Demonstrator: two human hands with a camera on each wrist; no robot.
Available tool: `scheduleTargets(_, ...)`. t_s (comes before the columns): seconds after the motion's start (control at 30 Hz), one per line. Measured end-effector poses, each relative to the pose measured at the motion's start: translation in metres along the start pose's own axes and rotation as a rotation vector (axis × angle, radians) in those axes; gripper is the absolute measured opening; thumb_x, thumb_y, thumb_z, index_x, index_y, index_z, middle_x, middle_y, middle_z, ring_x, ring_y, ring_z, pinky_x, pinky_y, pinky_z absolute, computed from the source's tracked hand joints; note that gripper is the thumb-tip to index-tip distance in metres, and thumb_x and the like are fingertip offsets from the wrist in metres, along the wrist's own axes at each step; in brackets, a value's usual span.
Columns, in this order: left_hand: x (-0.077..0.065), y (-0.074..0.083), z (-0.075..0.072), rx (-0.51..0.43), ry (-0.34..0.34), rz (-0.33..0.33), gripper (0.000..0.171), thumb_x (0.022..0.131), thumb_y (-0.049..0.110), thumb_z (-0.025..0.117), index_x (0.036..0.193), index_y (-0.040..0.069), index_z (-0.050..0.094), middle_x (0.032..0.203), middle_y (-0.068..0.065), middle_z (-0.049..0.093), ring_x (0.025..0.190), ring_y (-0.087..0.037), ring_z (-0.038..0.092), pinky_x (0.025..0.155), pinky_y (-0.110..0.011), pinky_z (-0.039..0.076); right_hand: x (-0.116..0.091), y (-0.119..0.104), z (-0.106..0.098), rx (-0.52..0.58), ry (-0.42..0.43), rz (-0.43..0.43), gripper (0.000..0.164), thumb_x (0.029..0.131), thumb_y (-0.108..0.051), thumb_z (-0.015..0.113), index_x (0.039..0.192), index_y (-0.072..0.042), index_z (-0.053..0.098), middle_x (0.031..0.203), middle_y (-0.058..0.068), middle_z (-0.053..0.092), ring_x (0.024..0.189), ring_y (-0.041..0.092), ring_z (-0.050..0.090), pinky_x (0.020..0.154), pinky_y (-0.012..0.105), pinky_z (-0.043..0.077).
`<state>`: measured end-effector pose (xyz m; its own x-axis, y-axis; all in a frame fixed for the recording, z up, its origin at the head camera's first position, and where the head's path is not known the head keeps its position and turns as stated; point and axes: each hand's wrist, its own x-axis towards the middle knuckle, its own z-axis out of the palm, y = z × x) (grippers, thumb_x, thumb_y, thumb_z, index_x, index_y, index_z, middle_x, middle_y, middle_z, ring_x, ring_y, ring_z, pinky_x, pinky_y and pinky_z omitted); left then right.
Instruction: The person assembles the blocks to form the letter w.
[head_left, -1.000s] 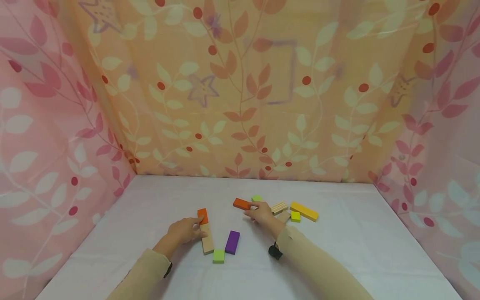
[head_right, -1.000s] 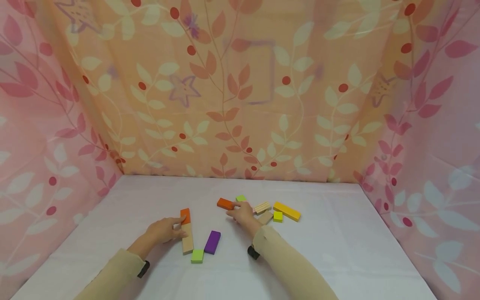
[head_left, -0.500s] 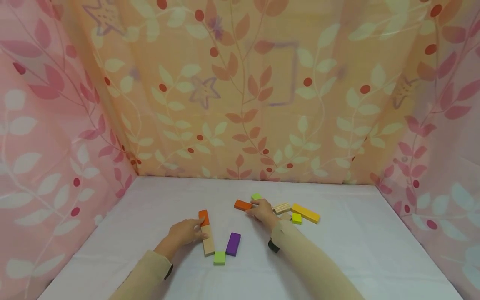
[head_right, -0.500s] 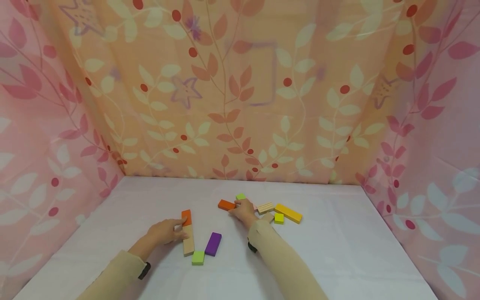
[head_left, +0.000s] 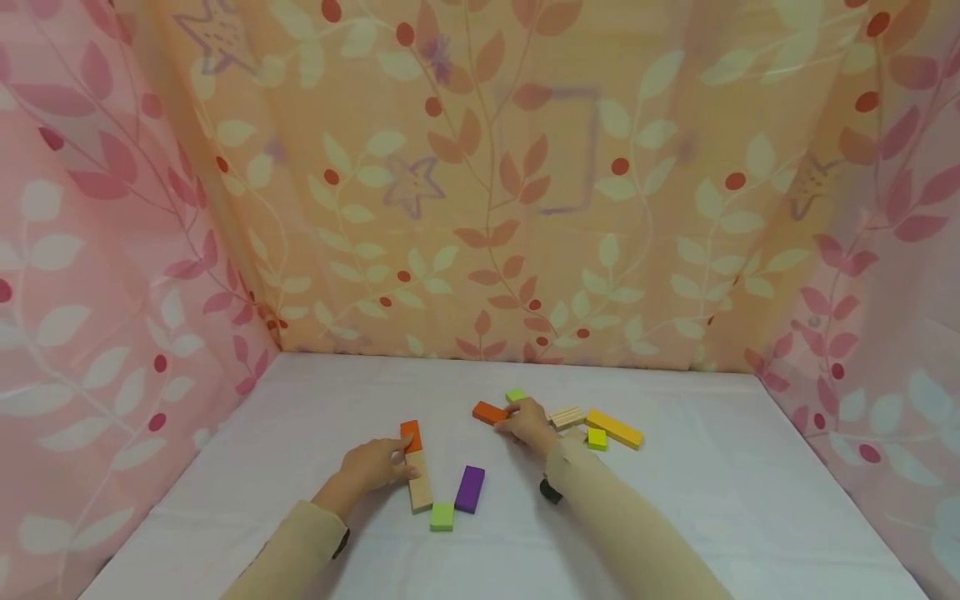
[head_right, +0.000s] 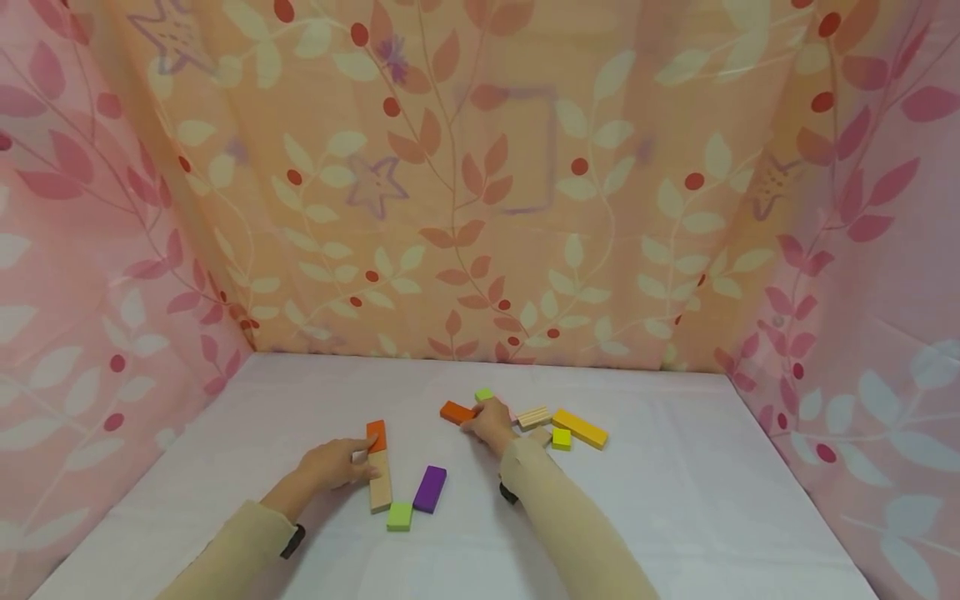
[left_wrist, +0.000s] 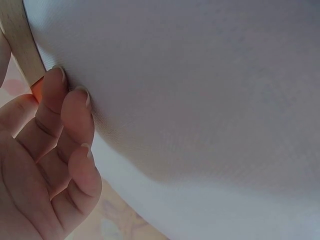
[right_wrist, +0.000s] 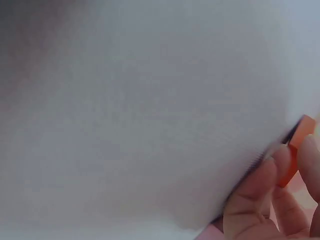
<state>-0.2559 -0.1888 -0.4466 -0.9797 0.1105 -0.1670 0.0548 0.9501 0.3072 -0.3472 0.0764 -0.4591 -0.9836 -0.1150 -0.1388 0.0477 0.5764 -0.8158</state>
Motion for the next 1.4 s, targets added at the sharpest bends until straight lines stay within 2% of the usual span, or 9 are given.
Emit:
scheduleTargets(0.13, 0.000, 0.001, 0.001, 0.005, -0.003, -0.003, 0.068, 0.083, 0.045, 0.073, 0.138, 0.009, 0.056, 0.133, -0.022, 0.056, 0.123, -0.043, 0.049, 0.094, -0.057, 0.042, -0.003, -0.001, -0.007, 0.080, -0.043, 0.046, 0.035, 0.085, -0.012, 0.076, 0.113, 0.004, 0.064, 0.080, 0.009, 0.063, 0.060, 0.014, 0.055, 0.054, 0.023, 0.048)
scheduleTargets(0.27, 0.001, 0.001, 0.001, 0.010, -0.002, -0.006, 0.067, 0.083, 0.045, 0.073, 0.138, 0.009, 0.056, 0.133, -0.021, 0.056, 0.123, -0.042, 0.049, 0.094, -0.057, 0.042, -0.006, -0.005, -0.015, 0.251, -0.080, 0.065, 0.040, 0.088, -0.008, 0.071, 0.124, 0.007, 0.058, 0.103, 0.018, 0.065, 0.078, 0.020, 0.065, 0.071, 0.030, 0.055)
scheduleTargets(0.37, 0.002, 0.001, 0.001, 0.015, -0.005, -0.007, 0.067, 0.084, 0.044, 0.073, 0.138, 0.008, 0.055, 0.132, -0.021, 0.057, 0.123, -0.042, 0.049, 0.095, -0.057, 0.041, -0.008, -0.008, -0.020, 0.380, -0.103, 0.070, 0.041, 0.091, -0.001, 0.065, 0.130, 0.008, 0.055, 0.116, 0.024, 0.062, 0.083, 0.022, 0.068, 0.079, 0.035, 0.055)
scheduleTargets(0.43, 0.002, 0.001, 0.000, 0.018, -0.008, -0.010, 0.067, 0.084, 0.043, 0.073, 0.138, 0.008, 0.055, 0.132, -0.021, 0.056, 0.123, -0.042, 0.049, 0.095, -0.058, 0.041, -0.010, -0.010, -0.022, 0.420, -0.128, 0.071, 0.041, 0.092, 0.002, 0.060, 0.132, 0.008, 0.054, 0.118, 0.023, 0.062, 0.083, 0.021, 0.067, 0.080, 0.036, 0.055)
scheduleTargets(0.63, 0.003, 0.000, 0.000, 0.011, -0.021, -0.019, 0.069, 0.084, 0.044, 0.073, 0.139, 0.008, 0.054, 0.133, -0.022, 0.056, 0.124, -0.043, 0.048, 0.096, -0.058, 0.040, -0.008, -0.005, -0.015, 0.363, -0.214, 0.057, 0.042, 0.090, 0.006, 0.055, 0.132, 0.006, 0.055, 0.110, 0.015, 0.064, 0.073, 0.018, 0.058, 0.065, 0.028, 0.048)
scheduleTargets(0.83, 0.002, 0.000, 0.000, 0.005, -0.014, -0.011, 0.068, 0.083, 0.043, 0.074, 0.138, 0.008, 0.055, 0.132, -0.021, 0.057, 0.123, -0.042, 0.050, 0.095, -0.058, 0.040, -0.007, -0.003, -0.006, 0.264, -0.267, 0.003, 0.034, 0.091, 0.005, 0.055, 0.124, 0.006, 0.062, 0.088, 0.006, 0.065, 0.065, 0.016, 0.051, 0.057, 0.025, 0.041)
scheduleTargets(1.1, 0.003, 0.003, -0.001, 0.014, -0.009, -0.015, 0.067, 0.083, 0.042, 0.074, 0.138, 0.008, 0.055, 0.132, -0.021, 0.057, 0.122, -0.042, 0.050, 0.095, -0.058, 0.041, -0.009, -0.006, 0.000, 0.106, -0.279, -0.067, 0.031, 0.091, 0.002, 0.059, 0.122, 0.003, 0.064, 0.079, 0.001, 0.058, 0.060, 0.011, 0.044, 0.055, 0.019, 0.037)
scheduleTargets(1.27, 0.002, 0.004, -0.002, 0.020, -0.018, -0.022, 0.067, 0.083, 0.042, 0.074, 0.138, 0.008, 0.055, 0.132, -0.021, 0.057, 0.123, -0.042, 0.050, 0.096, -0.058, 0.040, -0.009, -0.007, 0.002, -0.011, -0.287, -0.105, 0.032, 0.085, -0.001, 0.070, 0.117, -0.002, 0.069, 0.082, 0.001, 0.059, 0.064, 0.011, 0.046, 0.056, 0.019, 0.038)
scheduleTargets(1.4, 0.002, 0.004, -0.001, 0.021, -0.015, -0.017, 0.067, 0.083, 0.042, 0.074, 0.137, 0.008, 0.056, 0.132, -0.021, 0.057, 0.122, -0.042, 0.050, 0.095, -0.058, 0.041, -0.010, -0.009, 0.001, -0.023, -0.321, -0.113, 0.033, 0.084, 0.000, 0.071, 0.116, -0.004, 0.071, 0.094, 0.002, 0.061, 0.065, 0.012, 0.044, 0.057, 0.021, 0.038)
